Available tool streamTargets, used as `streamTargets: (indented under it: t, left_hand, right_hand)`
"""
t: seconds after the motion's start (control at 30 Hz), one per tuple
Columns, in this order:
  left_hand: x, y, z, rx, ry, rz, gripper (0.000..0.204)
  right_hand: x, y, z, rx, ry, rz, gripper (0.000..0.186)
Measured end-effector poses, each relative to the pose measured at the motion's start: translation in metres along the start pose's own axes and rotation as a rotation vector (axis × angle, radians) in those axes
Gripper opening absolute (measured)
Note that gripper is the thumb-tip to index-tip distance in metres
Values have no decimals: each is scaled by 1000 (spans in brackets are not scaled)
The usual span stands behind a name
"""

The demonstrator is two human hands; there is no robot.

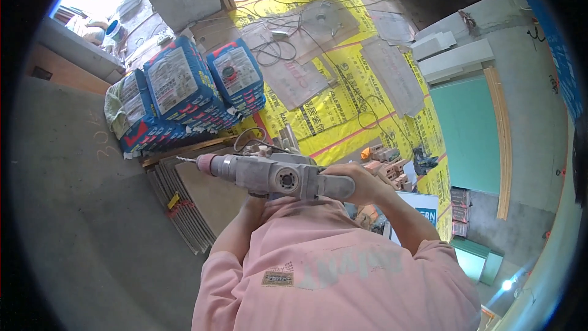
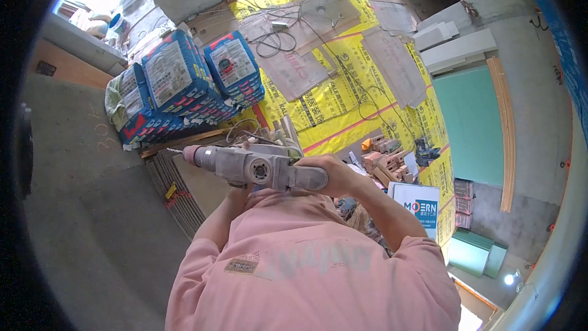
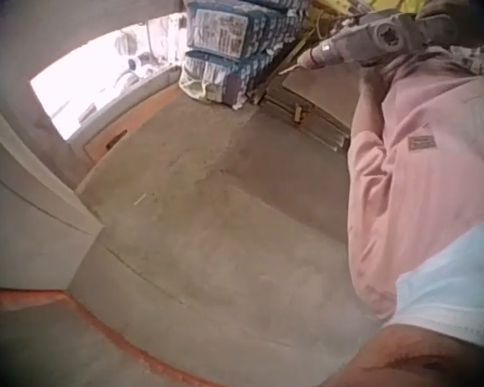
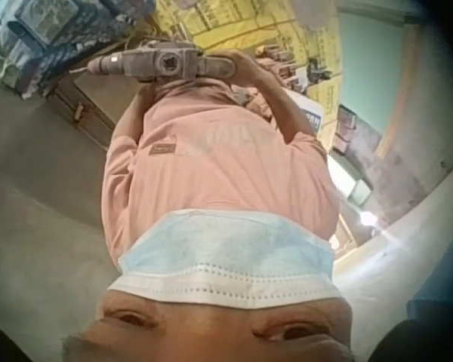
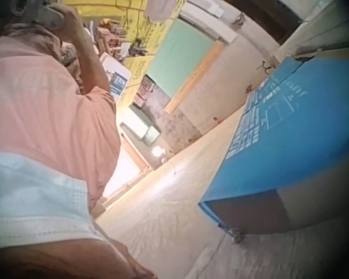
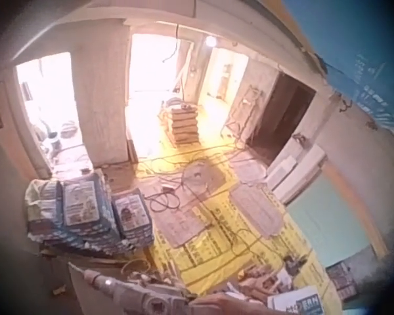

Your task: Using a rotary hammer to drill holes into a concrete ceiling beam.

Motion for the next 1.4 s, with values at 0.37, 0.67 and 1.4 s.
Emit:
streamTargets:
  t: [0.37, 0.67, 1.4]
  left_hand:
    - [-41, 33, -17, -178, 336, 556, 42]
    - [-75, -6, -27, -64, 181, 742, 53]
    - [463, -31, -407, 1823, -900, 693, 38]
  right_hand:
    - [81, -26, 6, -21, -81, -34, 53]
    - [61, -59, 54, -157, -86, 20, 47]
    - [-181, 9, 262, -556, 91, -855, 42]
Point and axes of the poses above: each hand's wrist, its own y-axis away from the middle knuckle, its own x-axis out of the palm, z = x × y, the point moved 6 cm from there along -y, towards the middle knuckle, and after that the axes turned 1 degree about y, right-handed, at the moved point
